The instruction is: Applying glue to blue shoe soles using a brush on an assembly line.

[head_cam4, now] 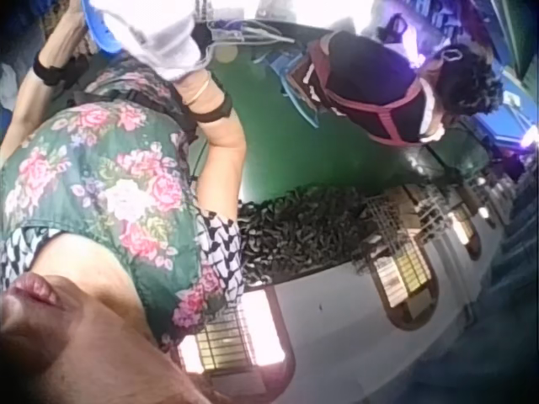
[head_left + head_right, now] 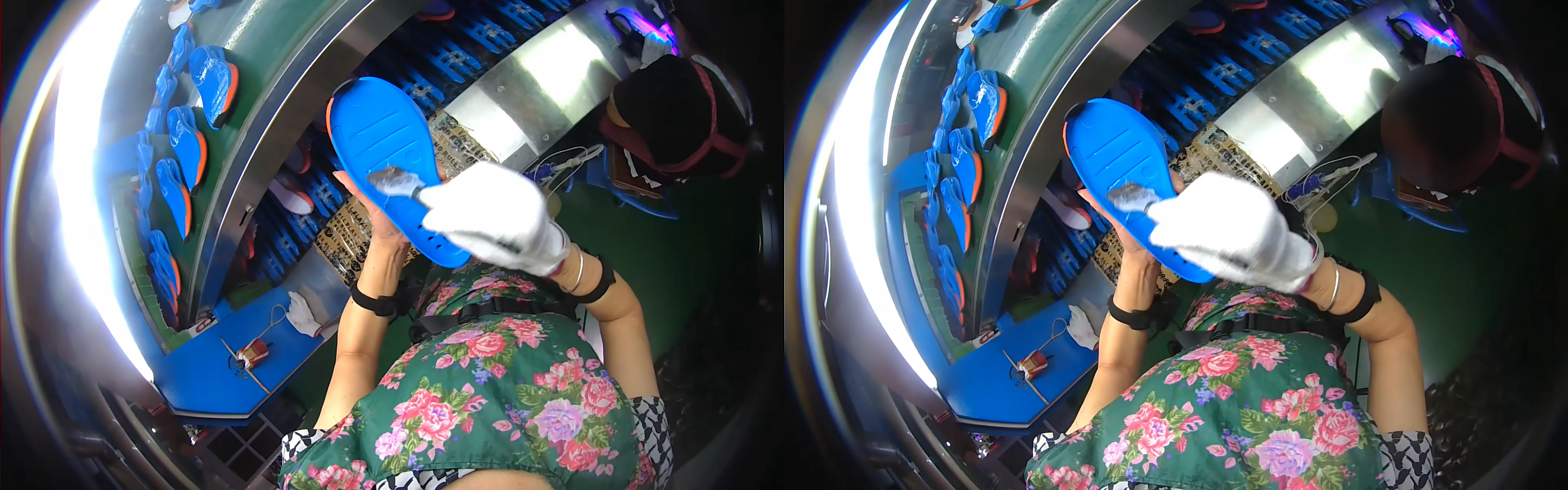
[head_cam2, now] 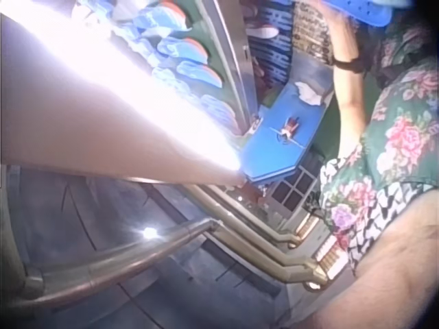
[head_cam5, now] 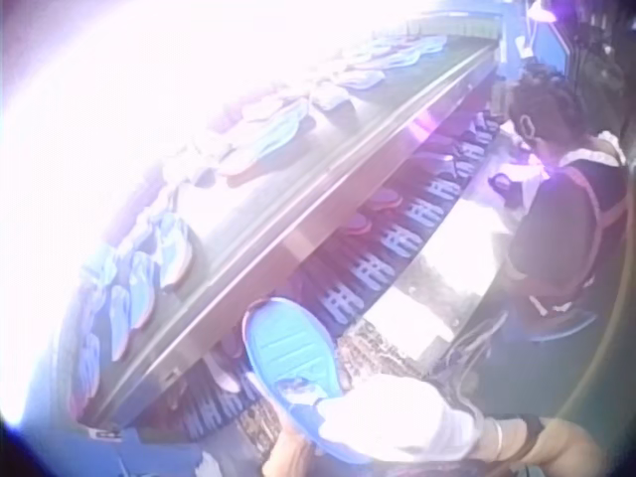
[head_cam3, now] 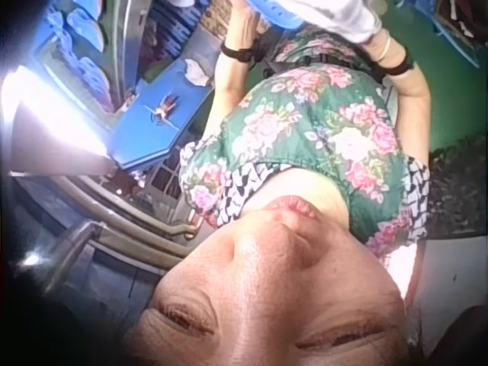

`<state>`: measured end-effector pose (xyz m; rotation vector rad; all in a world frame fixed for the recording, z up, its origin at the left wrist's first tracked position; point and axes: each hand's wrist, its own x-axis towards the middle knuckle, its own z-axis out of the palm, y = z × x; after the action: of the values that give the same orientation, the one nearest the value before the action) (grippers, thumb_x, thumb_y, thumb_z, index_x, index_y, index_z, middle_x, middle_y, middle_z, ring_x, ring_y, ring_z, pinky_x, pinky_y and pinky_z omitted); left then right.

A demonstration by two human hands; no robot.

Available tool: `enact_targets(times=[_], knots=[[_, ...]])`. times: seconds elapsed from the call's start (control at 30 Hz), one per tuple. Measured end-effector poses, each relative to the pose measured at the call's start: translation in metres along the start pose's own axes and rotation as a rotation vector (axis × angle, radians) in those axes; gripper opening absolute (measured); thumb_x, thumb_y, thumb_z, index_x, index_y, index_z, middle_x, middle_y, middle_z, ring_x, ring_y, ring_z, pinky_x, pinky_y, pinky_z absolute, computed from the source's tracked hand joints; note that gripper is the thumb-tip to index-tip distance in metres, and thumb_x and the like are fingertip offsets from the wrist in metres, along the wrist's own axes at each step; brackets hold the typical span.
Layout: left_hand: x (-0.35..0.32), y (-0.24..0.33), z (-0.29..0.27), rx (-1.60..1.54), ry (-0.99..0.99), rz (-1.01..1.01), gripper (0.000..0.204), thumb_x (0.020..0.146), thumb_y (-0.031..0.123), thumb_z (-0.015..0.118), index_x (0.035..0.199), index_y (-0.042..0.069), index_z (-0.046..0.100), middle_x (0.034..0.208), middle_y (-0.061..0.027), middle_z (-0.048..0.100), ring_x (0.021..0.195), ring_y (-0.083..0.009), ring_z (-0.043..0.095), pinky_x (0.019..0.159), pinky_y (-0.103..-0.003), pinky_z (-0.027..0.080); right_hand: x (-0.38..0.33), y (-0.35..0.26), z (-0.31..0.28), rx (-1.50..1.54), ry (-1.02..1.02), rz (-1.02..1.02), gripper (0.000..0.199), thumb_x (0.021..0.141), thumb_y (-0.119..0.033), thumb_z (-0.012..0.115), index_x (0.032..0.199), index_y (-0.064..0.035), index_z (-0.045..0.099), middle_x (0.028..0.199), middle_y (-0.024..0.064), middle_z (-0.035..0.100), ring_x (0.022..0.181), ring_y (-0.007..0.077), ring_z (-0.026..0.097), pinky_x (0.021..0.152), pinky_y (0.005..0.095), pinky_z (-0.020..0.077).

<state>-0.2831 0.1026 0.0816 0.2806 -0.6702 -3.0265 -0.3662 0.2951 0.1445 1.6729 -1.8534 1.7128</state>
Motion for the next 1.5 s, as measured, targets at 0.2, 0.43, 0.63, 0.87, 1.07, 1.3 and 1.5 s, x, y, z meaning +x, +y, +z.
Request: enact_targets(times=[0.2,0.43,0.63,0.87,1.07,1.3,1.5], knots=[[0.006,-0.003,0.008,-0.033,-0.017,0.095,0.119,0.067,0.101,0.042,0.124,-0.003,0.052,0.096,-0.0220,0.066,0.079,-0.0380,0.063,0.069,-0.049,0.054,-0.008,0.007,0.004,0.284,0.076,0.105,0.024,0.073,-0.003,0.082,0.097,-0.0082,0.079,0.099,0.0094,0.076,0.080,0.0251,0.071,0.073,0.0357,0.0567],[0.022,0.002,-0.008,-0.029,-0.062,0.136,0.121,0.064,0.103,0.036,0.131,0.004,0.050,0.097,-0.0182,0.066,0.079,-0.0347,0.066,0.071,-0.052,0.054,-0.008,-0.003,0.004,0.207,0.037,0.098,0.018,0.075,-0.002,0.080,0.091,-0.0074,0.077,0.097,0.0106,0.076,0.081,0.0255,0.072,0.073,0.0349,0.0569],[0.031,0.008,-0.016,-0.024,0.056,0.222,0.114,0.067,0.100,0.037,0.130,0.006,0.051,0.093,-0.0158,0.065,0.075,-0.0308,0.063,0.071,-0.049,0.052,-0.020,0.006,0.008,0.063,0.055,0.031,0.026,0.076,-0.006,0.081,0.102,-0.0085,0.077,0.101,0.0091,0.076,0.087,0.0261,0.071,0.076,0.0371,0.0572],[0.035,0.013,-0.023,-0.095,-0.022,0.225,0.110,0.070,0.097,0.040,0.135,0.008,0.048,0.093,-0.0150,0.063,0.076,-0.0282,0.063,0.073,-0.046,0.053,-0.023,0.009,0.007,0.299,0.159,0.325,0.016,0.077,-0.005,0.080,0.093,-0.0075,0.078,0.095,0.0096,0.076,0.082,0.0233,0.071,0.073,0.0362,0.0568],[0.041,0.023,-0.008,-0.069,0.023,0.107,0.116,0.066,0.100,0.041,0.133,0.005,0.049,0.095,-0.0168,0.064,0.073,-0.0294,0.063,0.069,-0.044,0.054,-0.025,0.009,0.006,0.618,0.004,0.400,0.014,0.076,-0.003,0.081,0.089,-0.0062,0.077,0.091,0.0100,0.076,0.081,0.0231,0.073,0.073,0.0348,0.0580],[0.047,0.039,-0.014,0.138,-0.009,-0.249,0.122,0.065,0.099,0.044,0.141,0.004,0.046,0.102,-0.0241,0.063,0.078,-0.0378,0.063,0.071,-0.047,0.054,-0.038,0.015,0.010,0.069,-0.085,-0.031,0.027,0.081,-0.009,0.076,0.107,-0.0103,0.075,0.104,0.0104,0.074,0.085,0.0277,0.070,0.071,0.0377,0.0579],[0.051,0.036,-0.031,0.009,-0.204,-0.361,0.130,0.067,0.098,0.039,0.151,0.000,0.036,0.127,-0.0276,0.061,0.100,-0.0394,0.069,0.079,-0.054,0.061,-0.031,0.016,0.000,0.475,-0.151,0.223,0.018,0.080,-0.009,0.080,0.097,-0.0092,0.077,0.097,0.0078,0.076,0.082,0.0248,0.069,0.073,0.0352,0.0557]])
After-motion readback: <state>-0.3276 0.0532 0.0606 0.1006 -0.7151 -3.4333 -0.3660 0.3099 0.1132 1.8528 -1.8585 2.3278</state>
